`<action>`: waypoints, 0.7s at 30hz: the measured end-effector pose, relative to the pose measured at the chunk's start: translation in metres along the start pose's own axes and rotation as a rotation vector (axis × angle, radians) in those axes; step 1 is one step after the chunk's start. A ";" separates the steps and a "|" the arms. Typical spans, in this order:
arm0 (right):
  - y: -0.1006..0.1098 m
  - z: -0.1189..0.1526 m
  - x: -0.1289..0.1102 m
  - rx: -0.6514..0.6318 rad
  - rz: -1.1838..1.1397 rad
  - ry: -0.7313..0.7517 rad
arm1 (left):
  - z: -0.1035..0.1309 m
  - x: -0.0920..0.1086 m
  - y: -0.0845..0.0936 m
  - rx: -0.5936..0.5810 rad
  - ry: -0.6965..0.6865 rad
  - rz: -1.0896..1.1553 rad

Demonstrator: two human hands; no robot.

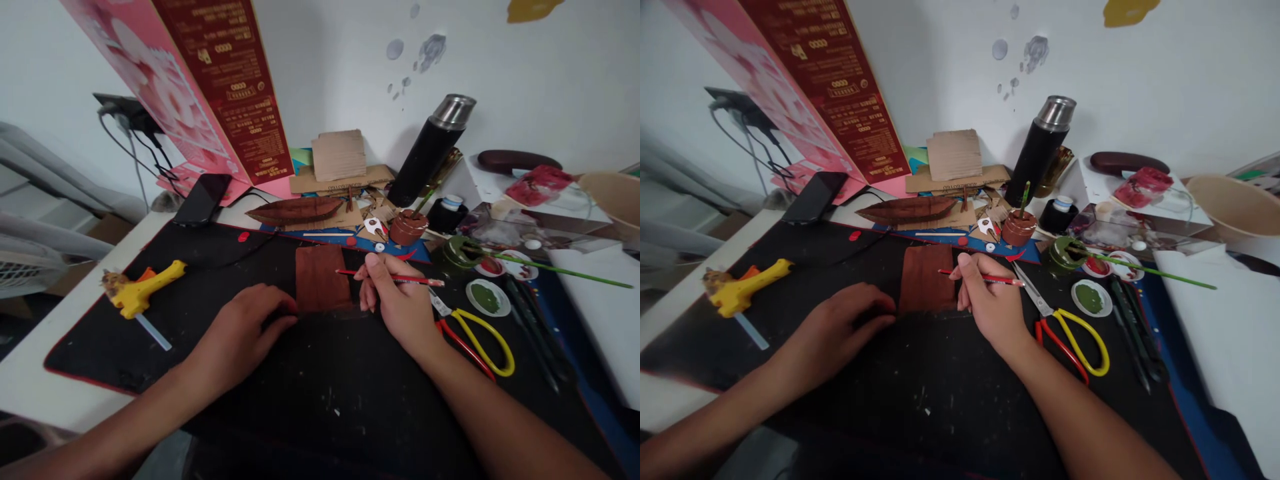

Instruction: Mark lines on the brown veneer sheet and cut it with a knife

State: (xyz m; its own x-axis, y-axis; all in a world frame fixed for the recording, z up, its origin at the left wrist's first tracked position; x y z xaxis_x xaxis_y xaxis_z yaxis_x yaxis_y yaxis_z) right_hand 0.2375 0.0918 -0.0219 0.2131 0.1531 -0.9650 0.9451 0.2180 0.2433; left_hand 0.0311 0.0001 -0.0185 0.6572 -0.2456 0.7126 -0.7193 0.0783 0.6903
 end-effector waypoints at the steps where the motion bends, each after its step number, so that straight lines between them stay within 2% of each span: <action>1: 0.002 0.001 -0.003 0.010 0.042 0.034 | -0.005 0.004 -0.004 -0.014 -0.028 -0.042; 7: 0.011 0.008 -0.018 0.049 0.322 0.185 | -0.029 0.012 -0.013 -0.057 -0.070 -0.110; 11: 0.012 0.009 -0.020 0.050 0.314 0.187 | -0.037 0.016 -0.019 -0.080 -0.082 -0.127; 16: 0.002 0.006 -0.008 0.006 0.132 0.078 | -0.038 0.021 -0.027 -0.077 -0.102 -0.135; 19: -0.002 -0.001 0.007 -0.002 0.000 -0.046 | -0.027 0.018 -0.017 -0.015 -0.113 -0.145; 21: -0.001 -0.005 0.014 0.007 -0.039 -0.103 | -0.012 0.015 -0.003 0.074 -0.139 -0.159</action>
State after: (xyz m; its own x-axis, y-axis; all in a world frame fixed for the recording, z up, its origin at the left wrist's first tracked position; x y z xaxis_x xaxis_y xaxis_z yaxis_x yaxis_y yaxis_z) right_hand 0.2388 0.0982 -0.0351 0.2002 0.0446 -0.9787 0.9548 0.2153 0.2052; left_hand 0.0460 0.0079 -0.0088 0.7299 -0.3803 0.5680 -0.6271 -0.0418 0.7778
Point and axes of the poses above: each hand's wrist, its own z-axis away from the middle knuckle, its own y-axis out of the back of the hand, x = y × z, the point moved 9 cm from there along -z, towards the middle knuckle, and after that the axes turned 12 degrees about z, right-handed, at the moved point
